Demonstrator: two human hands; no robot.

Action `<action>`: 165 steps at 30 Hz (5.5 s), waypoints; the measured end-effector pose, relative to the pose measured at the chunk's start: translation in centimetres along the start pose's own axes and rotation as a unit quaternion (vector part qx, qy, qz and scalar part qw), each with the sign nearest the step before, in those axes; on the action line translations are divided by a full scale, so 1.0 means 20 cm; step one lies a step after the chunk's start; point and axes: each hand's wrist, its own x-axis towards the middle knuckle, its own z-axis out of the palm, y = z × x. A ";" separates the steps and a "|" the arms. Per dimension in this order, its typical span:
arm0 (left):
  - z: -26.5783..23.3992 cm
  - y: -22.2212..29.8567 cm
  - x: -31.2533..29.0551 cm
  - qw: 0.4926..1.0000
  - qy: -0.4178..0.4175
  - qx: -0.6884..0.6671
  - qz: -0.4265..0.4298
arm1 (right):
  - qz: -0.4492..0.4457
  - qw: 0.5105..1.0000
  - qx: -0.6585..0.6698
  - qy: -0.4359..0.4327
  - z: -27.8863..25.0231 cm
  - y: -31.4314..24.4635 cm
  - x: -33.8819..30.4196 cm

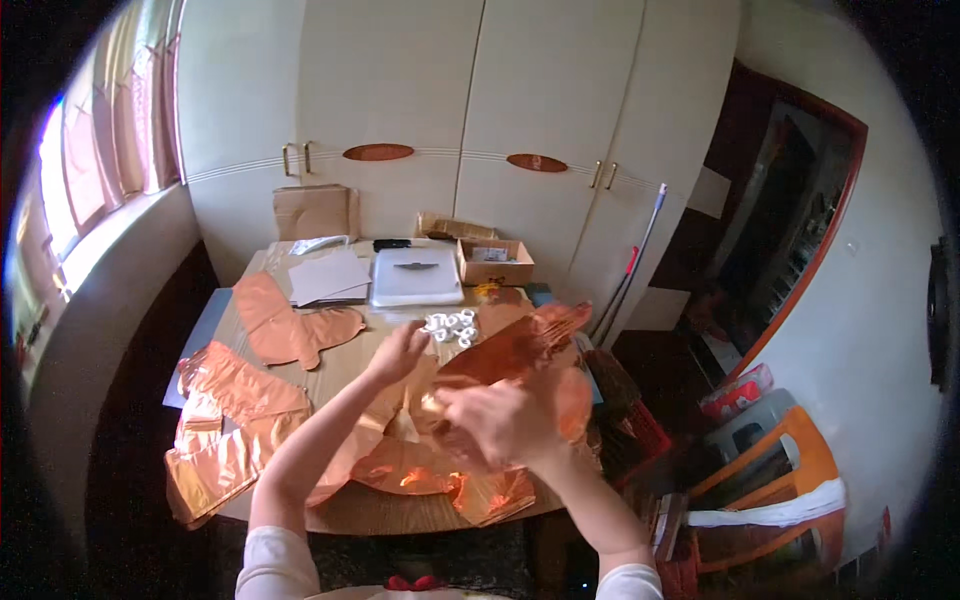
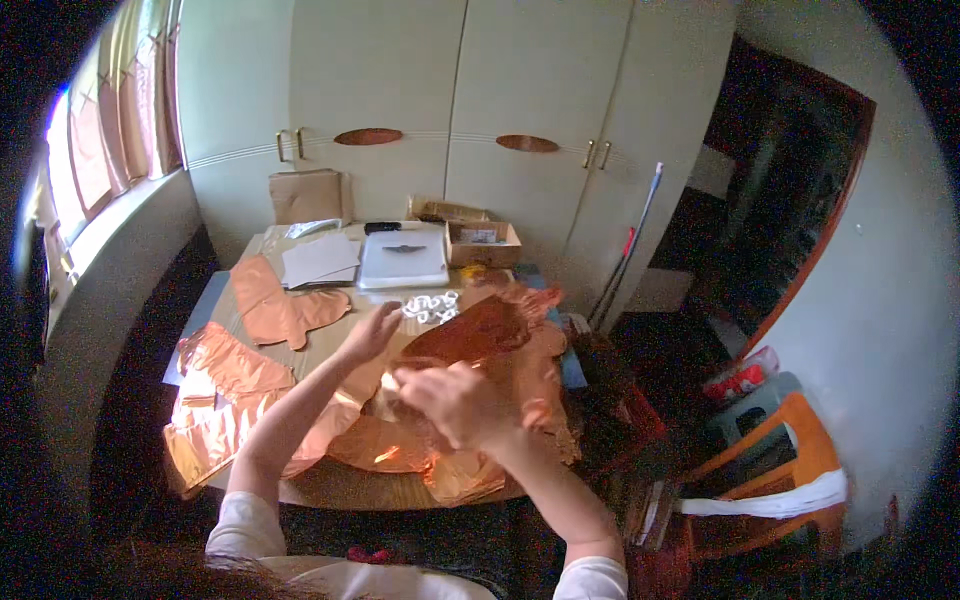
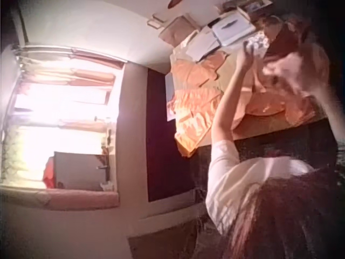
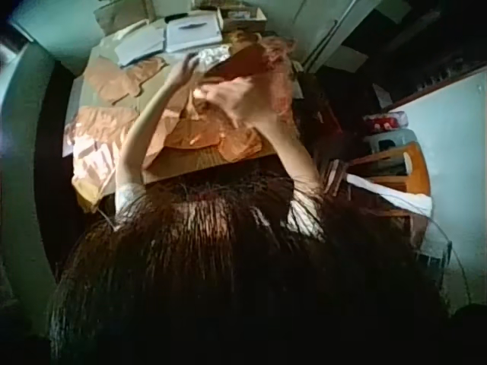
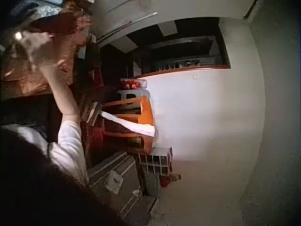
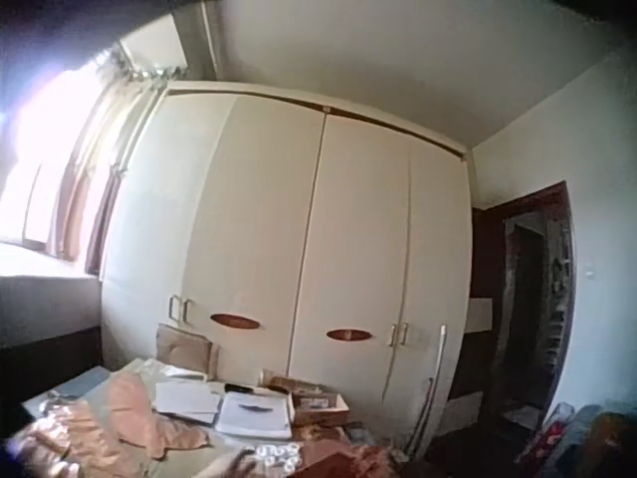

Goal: Packaging and organizing metallic party balloons and cardboard inserts at a table.

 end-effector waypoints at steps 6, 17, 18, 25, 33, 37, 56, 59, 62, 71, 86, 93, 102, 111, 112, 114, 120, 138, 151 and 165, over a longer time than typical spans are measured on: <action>-0.30 -0.48 -0.49 0.786 -0.279 0.461 0.305 | -0.093 0.994 0.011 -0.053 0.52 -0.16 -0.02; -0.40 -0.26 -0.95 0.956 -0.148 0.254 -0.023 | 0.023 0.988 0.010 -0.155 0.68 -0.32 -0.19; -0.42 -0.17 -0.90 0.970 -0.105 0.204 -0.081 | 0.046 0.982 -0.013 -0.185 0.71 -0.33 -0.20; -0.39 -0.25 -0.72 0.985 -0.052 0.075 -0.148 | 0.066 0.987 -0.005 -0.148 0.74 -0.40 -0.24; -0.28 -0.24 -0.73 0.949 -0.100 0.298 -0.026 | 0.182 0.961 -0.006 -0.209 0.59 -0.23 -0.38; -0.25 -0.18 -0.81 0.919 -0.223 0.324 0.023 | 0.232 0.941 0.034 -0.245 0.55 -0.10 -0.47; -0.38 -0.23 -0.81 0.934 -0.179 0.302 0.064 | 0.284 0.936 0.112 -0.174 0.46 -0.04 -0.56; -0.38 -0.21 -0.80 0.936 -0.194 0.289 0.050 | 0.352 0.910 0.186 -0.118 0.38 -0.05 -0.62; -0.37 -0.22 -0.79 0.937 -0.181 0.292 0.062 | 0.427 0.851 0.289 -0.098 0.39 -0.01 -0.69; -0.37 -0.22 -0.80 0.941 -0.159 0.288 0.083 | 0.309 0.912 0.154 -0.222 0.29 -0.13 -0.68; -0.34 -0.24 -0.79 0.941 -0.166 0.277 0.098 | 0.473 0.794 0.380 0.037 0.31 -0.11 -0.76; -0.36 -0.21 -0.78 0.928 -0.202 0.300 0.091 | 0.355 0.918 0.156 -0.085 0.32 -0.19 -0.71; -0.35 -0.20 -0.86 0.926 -0.185 0.315 0.100 | 0.406 0.886 0.204 -0.097 0.30 -0.21 -0.66; -0.36 -0.22 -0.82 0.929 -0.191 0.308 0.079 | 0.430 0.694 0.577 0.021 0.23 -0.17 -0.67; -0.35 -0.21 -0.81 0.929 -0.200 0.303 0.074 | 0.397 0.772 0.496 -0.033 0.27 -0.12 -0.77; -0.35 -0.21 -0.80 0.929 -0.201 0.300 0.077 | 0.454 0.754 0.469 -0.067 0.29 -0.09 -0.82; -0.36 -0.22 -0.82 0.926 -0.204 0.309 0.074 | 0.465 0.861 0.155 -0.136 0.20 -0.13 -0.68; -0.37 -0.21 -0.80 0.923 -0.208 0.319 0.055 | 0.265 0.945 0.053 -0.183 0.48 -0.06 -0.55; -0.75 -0.49 -0.60 0.959 -0.013 0.260 -0.110 | 0.093 0.969 0.093 -0.209 0.65 -0.03 0.17; -0.97 -1.08 -0.67 0.924 0.242 0.263 -0.134 | 0.021 0.986 0.043 -0.161 2.03 -0.13 1.16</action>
